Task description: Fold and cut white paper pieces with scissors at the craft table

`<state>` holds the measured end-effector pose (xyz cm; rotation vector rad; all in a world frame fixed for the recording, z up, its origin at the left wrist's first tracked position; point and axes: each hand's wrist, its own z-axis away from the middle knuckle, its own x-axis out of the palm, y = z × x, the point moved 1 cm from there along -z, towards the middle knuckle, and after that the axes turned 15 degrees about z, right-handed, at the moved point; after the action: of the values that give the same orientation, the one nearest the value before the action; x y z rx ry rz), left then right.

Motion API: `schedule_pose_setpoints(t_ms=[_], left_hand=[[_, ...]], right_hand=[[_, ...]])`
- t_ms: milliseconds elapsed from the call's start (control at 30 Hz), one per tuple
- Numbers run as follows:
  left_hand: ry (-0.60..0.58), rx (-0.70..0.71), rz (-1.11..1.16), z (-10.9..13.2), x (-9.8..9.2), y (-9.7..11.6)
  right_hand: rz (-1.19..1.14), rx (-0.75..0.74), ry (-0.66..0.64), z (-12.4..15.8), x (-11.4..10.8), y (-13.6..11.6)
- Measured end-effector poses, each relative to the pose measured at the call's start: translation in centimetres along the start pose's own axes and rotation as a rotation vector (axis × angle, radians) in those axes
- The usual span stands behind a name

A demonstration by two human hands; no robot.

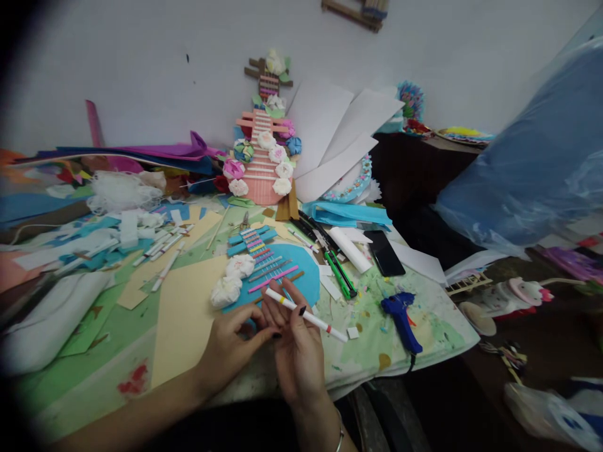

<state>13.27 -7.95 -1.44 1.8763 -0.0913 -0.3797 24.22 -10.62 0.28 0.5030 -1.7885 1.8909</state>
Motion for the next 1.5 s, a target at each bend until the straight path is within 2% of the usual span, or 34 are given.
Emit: schedule_pose_setpoints(t_ms=[100, 200, 267, 400, 500, 600, 800, 967, 1133, 1267, 1400, 1500], left_hand=[[-0.028, 0.056, -0.051, 0.0, 0.1, 0.2], [-0.125, 0.137, -0.078, 0.0, 0.0, 0.3], [-0.15, 0.168, -0.086, -0.2, -0.3, 0.2], [-0.028, 0.159, -0.038, -0.8, -1.9, 0.0], [0.066, 0.073, 0.122, -1.6, -3.2, 0.4], [0.106, -0.006, 0.291, -2.3, -3.8, 1.3], [0.121, -0.069, 0.397, -3.1, -3.2, 2.3], [0.143, 0.062, 0.274, -3.2, -2.8, 2.3], [0.066, 0.152, 0.11, -3.1, -3.1, 2.3], [0.014, 0.09, 0.158, -3.1, -3.6, 1.9], [0.101, 0.026, 0.253, -3.0, -4.5, 1.6], [0.112, 0.119, 0.226, -2.8, -4.7, 2.3]], right_hand=[[0.047, -0.025, 0.028, 0.2, 0.2, 0.5], [0.069, -0.036, 0.024, 0.3, 0.1, 0.6], [0.038, -0.044, 0.01, 0.3, -0.1, 0.5], [-0.069, -0.03, -0.02, 0.0, -0.8, -0.1], [-0.129, 0.033, -0.026, -0.3, -1.4, -0.3], [-0.175, 0.108, -0.038, -0.6, -1.8, 0.0], [-0.22, 0.164, -0.05, -0.8, -1.5, 0.7], [-0.141, 0.175, -0.054, -0.7, -1.0, 1.1], [-0.099, 0.141, -0.051, -0.5, -0.7, 1.3], [-0.06, 0.117, -0.061, -0.5, -0.6, 1.2], [0.06, 0.028, -0.015, -0.6, -0.5, 1.0], [0.202, -0.109, 0.048, -0.7, -0.6, 1.1]])
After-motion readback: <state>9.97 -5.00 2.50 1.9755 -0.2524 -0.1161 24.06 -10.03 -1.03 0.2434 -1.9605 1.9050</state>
